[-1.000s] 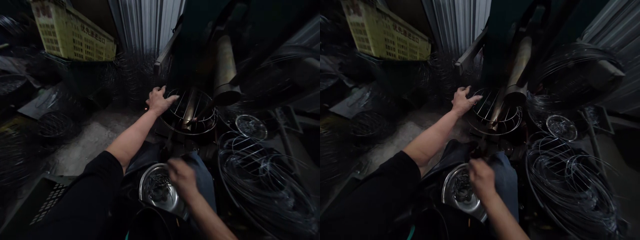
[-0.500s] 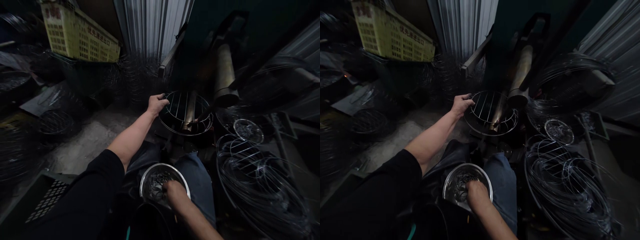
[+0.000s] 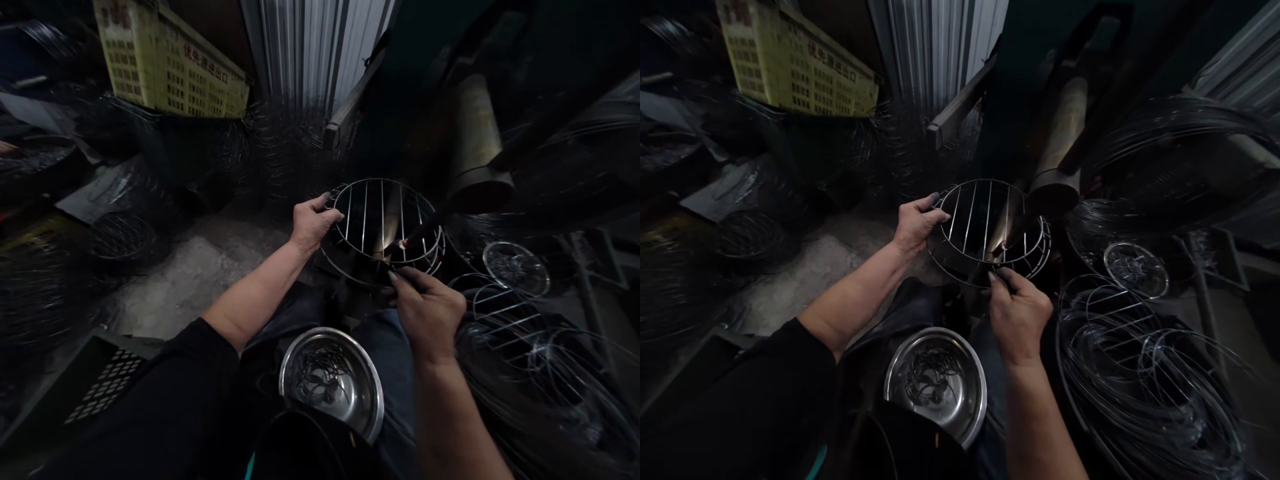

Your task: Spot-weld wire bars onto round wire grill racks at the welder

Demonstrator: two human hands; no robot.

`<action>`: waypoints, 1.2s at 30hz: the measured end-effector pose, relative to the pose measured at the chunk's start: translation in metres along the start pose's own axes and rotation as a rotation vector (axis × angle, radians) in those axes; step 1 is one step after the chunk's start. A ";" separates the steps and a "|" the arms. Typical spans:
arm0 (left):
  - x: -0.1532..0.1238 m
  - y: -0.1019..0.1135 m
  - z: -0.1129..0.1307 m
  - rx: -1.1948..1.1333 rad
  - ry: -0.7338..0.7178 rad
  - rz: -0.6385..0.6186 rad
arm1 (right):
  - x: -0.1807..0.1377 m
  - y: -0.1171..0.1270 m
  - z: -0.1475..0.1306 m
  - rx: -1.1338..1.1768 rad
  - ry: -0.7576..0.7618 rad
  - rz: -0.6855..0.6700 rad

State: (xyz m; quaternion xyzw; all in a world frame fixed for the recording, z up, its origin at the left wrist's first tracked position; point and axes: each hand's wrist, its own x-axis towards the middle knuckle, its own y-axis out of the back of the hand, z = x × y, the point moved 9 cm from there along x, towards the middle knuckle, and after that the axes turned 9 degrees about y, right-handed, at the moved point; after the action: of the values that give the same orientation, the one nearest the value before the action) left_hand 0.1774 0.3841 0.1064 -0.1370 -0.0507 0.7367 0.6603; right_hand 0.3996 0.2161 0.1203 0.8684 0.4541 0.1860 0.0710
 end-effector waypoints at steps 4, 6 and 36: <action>-0.005 -0.004 0.001 0.028 -0.008 -0.008 | -0.002 -0.007 0.006 0.116 -0.034 0.103; -0.004 -0.005 -0.001 0.025 -0.005 -0.002 | -0.003 -0.007 0.009 0.247 -0.070 0.157; 0.023 -0.024 -0.009 -0.082 0.018 -0.029 | 0.011 -0.011 0.021 0.457 -0.060 0.320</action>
State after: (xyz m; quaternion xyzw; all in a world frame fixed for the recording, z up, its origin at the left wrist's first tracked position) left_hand 0.2009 0.4086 0.1012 -0.1697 -0.0771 0.7231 0.6651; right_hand 0.4054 0.2325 0.1006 0.9277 0.3391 0.0618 -0.1434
